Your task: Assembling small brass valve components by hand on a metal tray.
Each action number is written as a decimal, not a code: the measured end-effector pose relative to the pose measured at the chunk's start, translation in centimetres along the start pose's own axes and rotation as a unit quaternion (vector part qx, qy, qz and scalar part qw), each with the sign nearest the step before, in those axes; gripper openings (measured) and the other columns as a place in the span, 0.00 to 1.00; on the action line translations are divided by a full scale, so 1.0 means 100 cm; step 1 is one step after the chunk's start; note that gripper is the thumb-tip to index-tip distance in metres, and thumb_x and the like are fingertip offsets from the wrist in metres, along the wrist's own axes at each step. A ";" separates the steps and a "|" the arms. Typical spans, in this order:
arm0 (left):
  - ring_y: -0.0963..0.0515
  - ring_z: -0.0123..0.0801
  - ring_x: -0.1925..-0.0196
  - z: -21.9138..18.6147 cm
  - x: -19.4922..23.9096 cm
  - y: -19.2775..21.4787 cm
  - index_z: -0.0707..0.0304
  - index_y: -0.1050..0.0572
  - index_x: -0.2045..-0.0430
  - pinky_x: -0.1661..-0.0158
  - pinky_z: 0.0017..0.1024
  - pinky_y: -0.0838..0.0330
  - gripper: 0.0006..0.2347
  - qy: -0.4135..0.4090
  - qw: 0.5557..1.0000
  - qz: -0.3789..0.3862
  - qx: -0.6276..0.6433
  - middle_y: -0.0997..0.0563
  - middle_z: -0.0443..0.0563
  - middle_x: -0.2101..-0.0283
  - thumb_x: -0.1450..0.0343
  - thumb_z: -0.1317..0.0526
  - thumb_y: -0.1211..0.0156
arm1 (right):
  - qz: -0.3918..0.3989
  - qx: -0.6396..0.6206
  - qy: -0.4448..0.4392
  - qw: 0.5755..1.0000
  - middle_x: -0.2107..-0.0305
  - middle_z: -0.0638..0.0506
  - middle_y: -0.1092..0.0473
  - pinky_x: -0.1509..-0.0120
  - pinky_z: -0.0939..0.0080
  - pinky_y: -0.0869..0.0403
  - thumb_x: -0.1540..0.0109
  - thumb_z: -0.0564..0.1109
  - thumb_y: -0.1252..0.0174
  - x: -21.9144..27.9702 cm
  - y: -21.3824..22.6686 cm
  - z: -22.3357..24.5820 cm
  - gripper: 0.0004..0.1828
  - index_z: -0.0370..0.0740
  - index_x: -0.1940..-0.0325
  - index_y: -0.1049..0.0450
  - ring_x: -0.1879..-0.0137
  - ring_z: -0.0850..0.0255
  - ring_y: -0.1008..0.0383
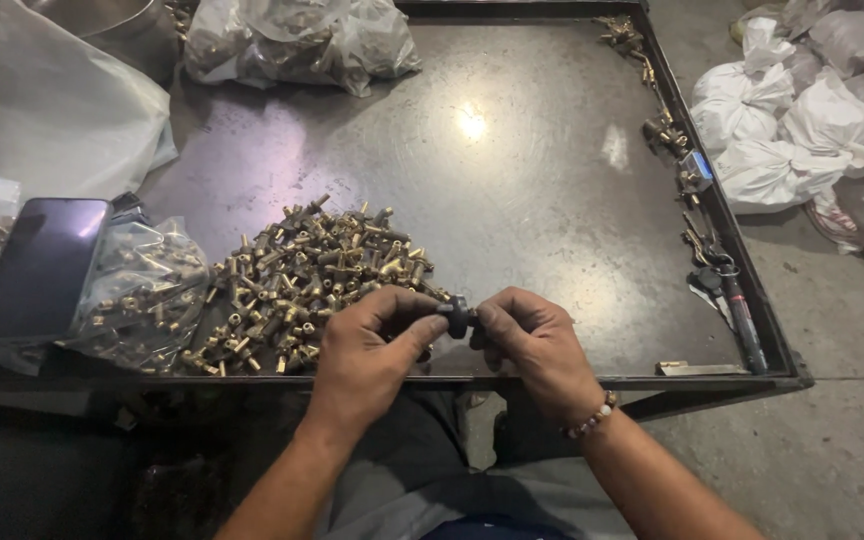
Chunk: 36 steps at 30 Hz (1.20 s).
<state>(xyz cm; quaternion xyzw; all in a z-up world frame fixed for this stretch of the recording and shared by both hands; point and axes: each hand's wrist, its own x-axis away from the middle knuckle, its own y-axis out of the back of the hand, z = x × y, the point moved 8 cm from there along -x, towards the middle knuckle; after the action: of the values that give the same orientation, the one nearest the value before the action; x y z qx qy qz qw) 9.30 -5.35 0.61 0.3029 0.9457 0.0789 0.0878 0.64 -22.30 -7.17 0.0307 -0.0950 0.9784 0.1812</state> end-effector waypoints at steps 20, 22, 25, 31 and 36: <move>0.16 0.22 0.67 -0.006 0.000 0.002 0.65 0.17 0.61 0.68 0.21 0.21 0.10 -0.005 1.000 -0.008 0.019 0.13 0.46 0.66 0.34 0.65 0.30 | 0.016 -0.034 0.063 0.997 0.66 0.50 0.22 0.60 0.67 0.24 0.37 0.42 0.36 0.005 -0.009 0.010 0.11 0.35 0.53 0.21 0.62 0.68 0.24; 0.16 0.22 0.68 0.006 -0.003 0.000 0.65 0.17 0.59 0.68 0.21 0.22 0.11 0.034 0.999 0.001 0.043 0.12 0.46 0.67 0.34 0.64 0.30 | 0.006 -0.033 0.078 0.996 0.64 0.50 0.22 0.58 0.67 0.23 0.37 0.41 0.36 0.009 -0.009 0.012 0.10 0.35 0.52 0.21 0.61 0.67 0.24; 0.18 0.23 0.70 0.029 -0.005 -0.001 0.67 0.17 0.59 0.71 0.22 0.23 0.10 0.104 0.990 0.022 0.090 0.14 0.49 0.69 0.32 0.64 0.33 | 0.006 -0.046 0.104 0.994 0.60 0.50 0.20 0.50 0.67 0.20 0.39 0.38 0.36 0.012 -0.014 0.016 0.11 0.36 0.52 0.21 0.54 0.66 0.20; 0.18 0.25 0.71 0.040 -0.002 -0.002 0.71 0.18 0.60 0.71 0.24 0.22 0.10 0.155 0.966 0.067 0.195 0.14 0.49 0.68 0.33 0.67 0.32 | 0.027 -0.036 0.170 0.984 0.58 0.48 0.21 0.46 0.64 0.19 0.36 0.36 0.37 0.015 -0.018 0.021 0.10 0.35 0.50 0.22 0.51 0.64 0.20; 0.15 0.25 0.65 -0.031 0.008 0.010 0.65 0.17 0.60 0.66 0.22 0.20 0.09 -0.165 0.983 0.019 -0.076 0.14 0.48 0.64 0.32 0.68 0.31 | 0.038 -0.062 0.079 0.994 0.60 0.47 0.20 0.51 0.63 0.19 0.38 0.37 0.36 0.004 -0.012 0.008 0.13 0.35 0.50 0.23 0.54 0.64 0.19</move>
<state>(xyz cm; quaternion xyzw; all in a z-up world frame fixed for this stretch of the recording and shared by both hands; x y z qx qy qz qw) 8.52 -4.40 3.74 0.3223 0.9035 0.1010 0.2640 0.70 -21.25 -6.19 -0.0613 -0.1417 0.9762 0.1524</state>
